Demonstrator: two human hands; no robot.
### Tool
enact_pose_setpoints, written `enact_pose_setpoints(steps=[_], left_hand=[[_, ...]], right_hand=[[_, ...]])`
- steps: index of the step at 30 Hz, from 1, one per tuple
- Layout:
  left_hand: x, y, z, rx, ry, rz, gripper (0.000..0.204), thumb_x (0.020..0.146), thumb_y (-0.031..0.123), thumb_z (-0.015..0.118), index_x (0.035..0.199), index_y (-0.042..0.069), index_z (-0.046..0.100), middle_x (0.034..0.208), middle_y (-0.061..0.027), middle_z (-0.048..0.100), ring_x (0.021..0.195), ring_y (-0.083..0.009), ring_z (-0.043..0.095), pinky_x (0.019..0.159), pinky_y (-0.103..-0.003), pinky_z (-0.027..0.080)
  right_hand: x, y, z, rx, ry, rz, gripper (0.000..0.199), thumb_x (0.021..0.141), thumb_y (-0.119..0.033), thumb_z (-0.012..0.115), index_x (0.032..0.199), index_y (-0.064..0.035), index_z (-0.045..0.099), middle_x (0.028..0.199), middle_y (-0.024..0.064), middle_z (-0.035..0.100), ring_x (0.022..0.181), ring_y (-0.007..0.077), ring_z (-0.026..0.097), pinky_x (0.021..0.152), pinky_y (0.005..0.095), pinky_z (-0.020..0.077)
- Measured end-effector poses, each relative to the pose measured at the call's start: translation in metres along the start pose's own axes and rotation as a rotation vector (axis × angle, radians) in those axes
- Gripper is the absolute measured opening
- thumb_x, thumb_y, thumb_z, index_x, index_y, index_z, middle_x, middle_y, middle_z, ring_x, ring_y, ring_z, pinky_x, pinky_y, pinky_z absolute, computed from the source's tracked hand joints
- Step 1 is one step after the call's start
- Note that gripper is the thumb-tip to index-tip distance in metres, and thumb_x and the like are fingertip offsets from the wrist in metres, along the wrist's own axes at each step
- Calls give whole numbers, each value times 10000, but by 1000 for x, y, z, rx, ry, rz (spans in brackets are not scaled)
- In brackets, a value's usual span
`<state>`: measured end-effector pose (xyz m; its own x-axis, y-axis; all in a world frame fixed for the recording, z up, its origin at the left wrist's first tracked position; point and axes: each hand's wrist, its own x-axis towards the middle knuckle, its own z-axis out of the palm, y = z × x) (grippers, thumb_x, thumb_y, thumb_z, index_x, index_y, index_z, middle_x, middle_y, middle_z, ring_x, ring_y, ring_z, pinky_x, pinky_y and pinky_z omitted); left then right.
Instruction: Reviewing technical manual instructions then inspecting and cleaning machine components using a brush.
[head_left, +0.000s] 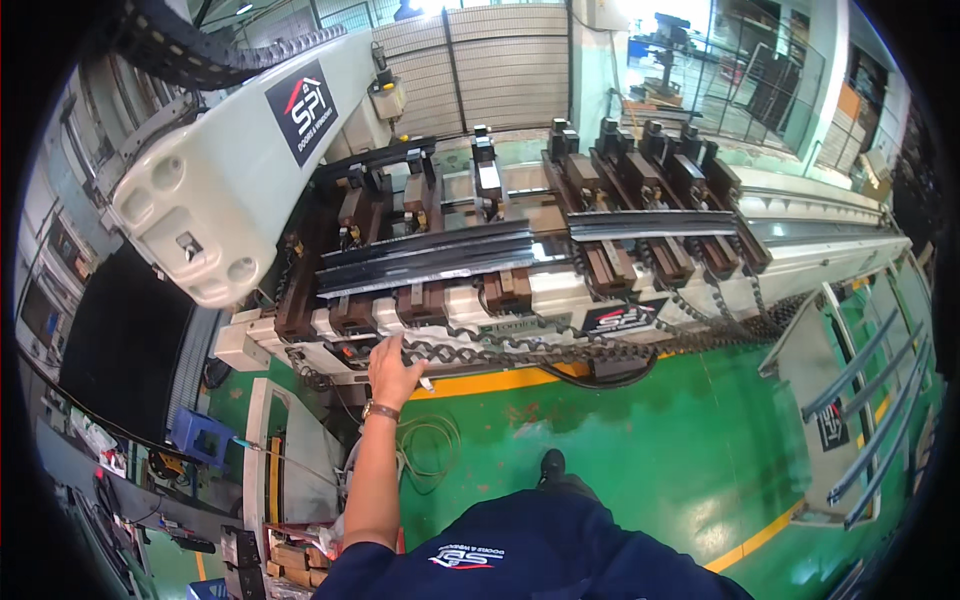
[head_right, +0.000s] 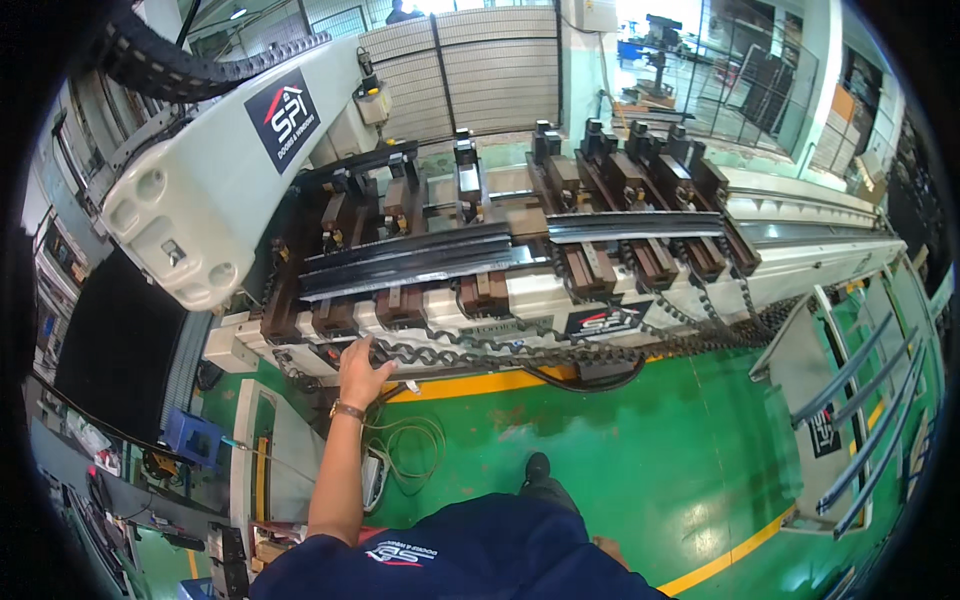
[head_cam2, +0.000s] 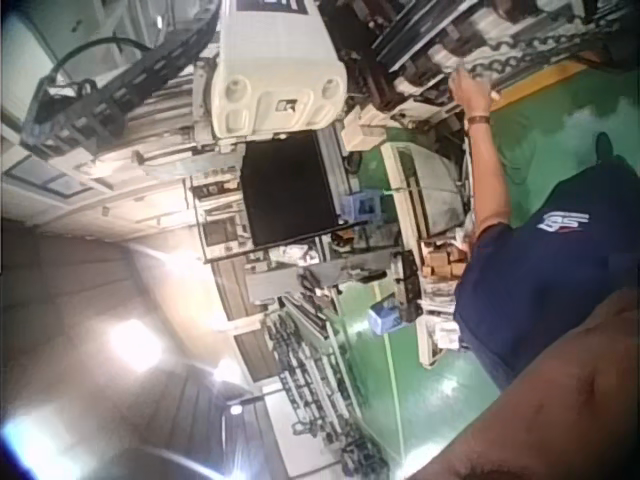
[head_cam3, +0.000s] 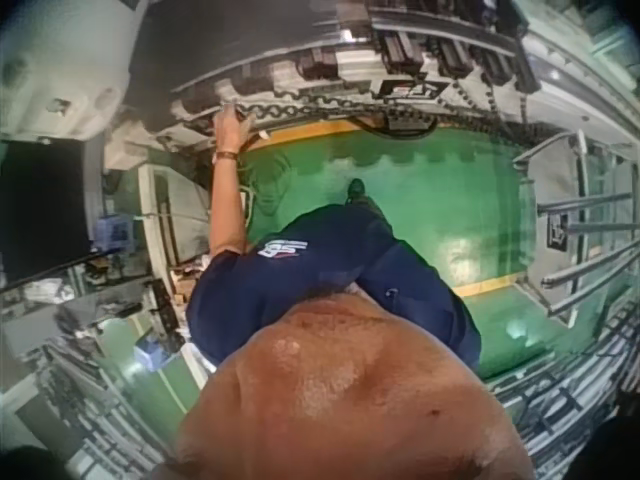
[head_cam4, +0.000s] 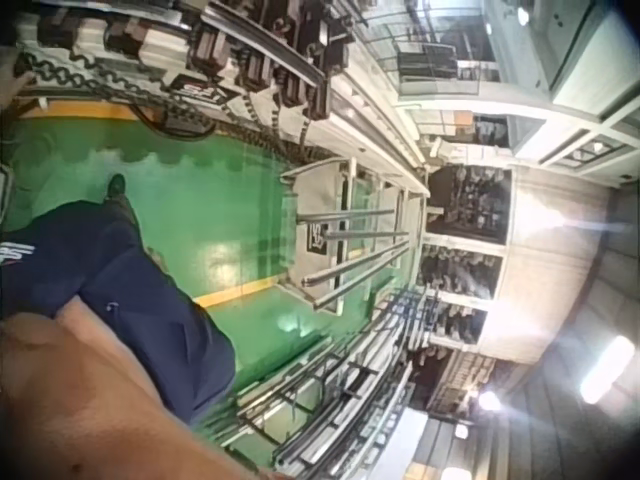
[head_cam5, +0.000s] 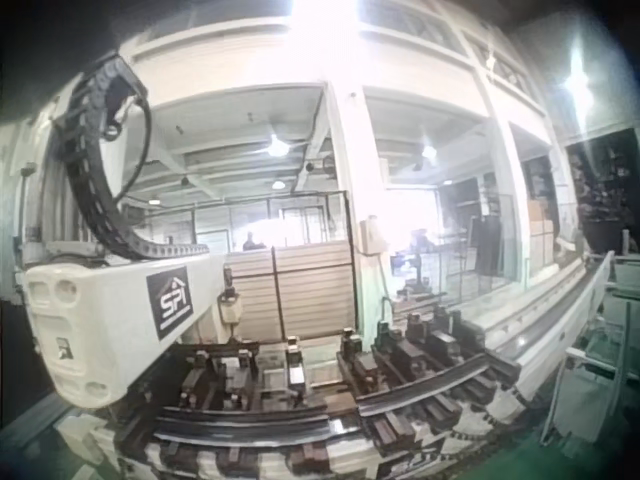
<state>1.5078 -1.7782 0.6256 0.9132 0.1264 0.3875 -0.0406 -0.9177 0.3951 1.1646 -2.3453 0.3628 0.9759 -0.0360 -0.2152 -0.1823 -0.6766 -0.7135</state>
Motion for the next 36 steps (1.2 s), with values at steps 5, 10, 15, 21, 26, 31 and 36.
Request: enact_pose_setpoints(steps=[5, 10, 15, 21, 26, 31, 36], left_hand=[[127, -16, 22, 122, 39, -108, 817, 732, 319, 871, 1427, 52, 533, 1417, -210, 540, 1348, -398, 462, 1131, -478, 389], [261, -55, 43, 306, 43, -183, 900, 734, 322, 880, 1497, 98, 458, 1529, -216, 447, 1434, -391, 381, 1152, -508, 363], [422, -132, 81, 382, 47, -246, 951, 720, 320, 888, 1523, 112, 424, 1572, -216, 391, 1468, -406, 337, 1155, -538, 354], [641, -231, 135, 450, 34, -284, 1029, 720, 339, 900, 1573, 156, 354, 1663, -193, 260, 1554, -390, 200, 1211, -618, 241], [791, -286, 191, 588, -31, -194, 1094, 713, 341, 912, 1610, 190, 303, 1692, -168, 214, 1575, -370, 147, 1216, -610, 237], [869, -331, 237, 677, -166, -192, 1173, 673, 326, 935, 1624, 226, 257, 1707, -127, 187, 1587, -341, 122, 1215, -608, 239], [905, -363, 270, 710, -147, -113, 1087, 647, 303, 943, 1562, 240, 359, 1629, -118, 349, 1564, -322, 211, 1205, -615, 249]], right_hand=[[233, 51, -31, 797, -66, 816, 343, 995, -348, 573, 1157, -50, 622, 799, 162, 698, 611, 246, 642, 480, 385, 510], [401, -43, -88, 783, 71, 598, 391, 991, -364, 604, 1230, -56, 587, 987, 140, 724, 781, 224, 685, 629, 370, 550], [480, -104, -69, 825, 180, 682, 364, 995, -347, 601, 1240, -78, 589, 1045, 123, 726, 875, 226, 693, 712, 371, 546], [468, -125, 20, 928, 114, 1156, 314, 1027, -335, 545, 1040, -23, 577, 788, 133, 671, 552, 233, 588, 475, 354, 443], [463, -215, 41, 839, 29, 1110, 383, 1031, -300, 533, 1233, 25, 530, 989, 229, 677, 800, 345, 677, 715, 455, 578], [507, -235, 23, 786, 18, 1270, 381, 1027, -309, 543, 1317, -62, 535, 1160, 188, 668, 878, 328, 677, 737, 480, 569], [561, -290, 1, 635, 260, 1147, 304, 1006, -301, 623, 1217, -83, 599, 952, 98, 727, 759, 207, 694, 606, 351, 535]])
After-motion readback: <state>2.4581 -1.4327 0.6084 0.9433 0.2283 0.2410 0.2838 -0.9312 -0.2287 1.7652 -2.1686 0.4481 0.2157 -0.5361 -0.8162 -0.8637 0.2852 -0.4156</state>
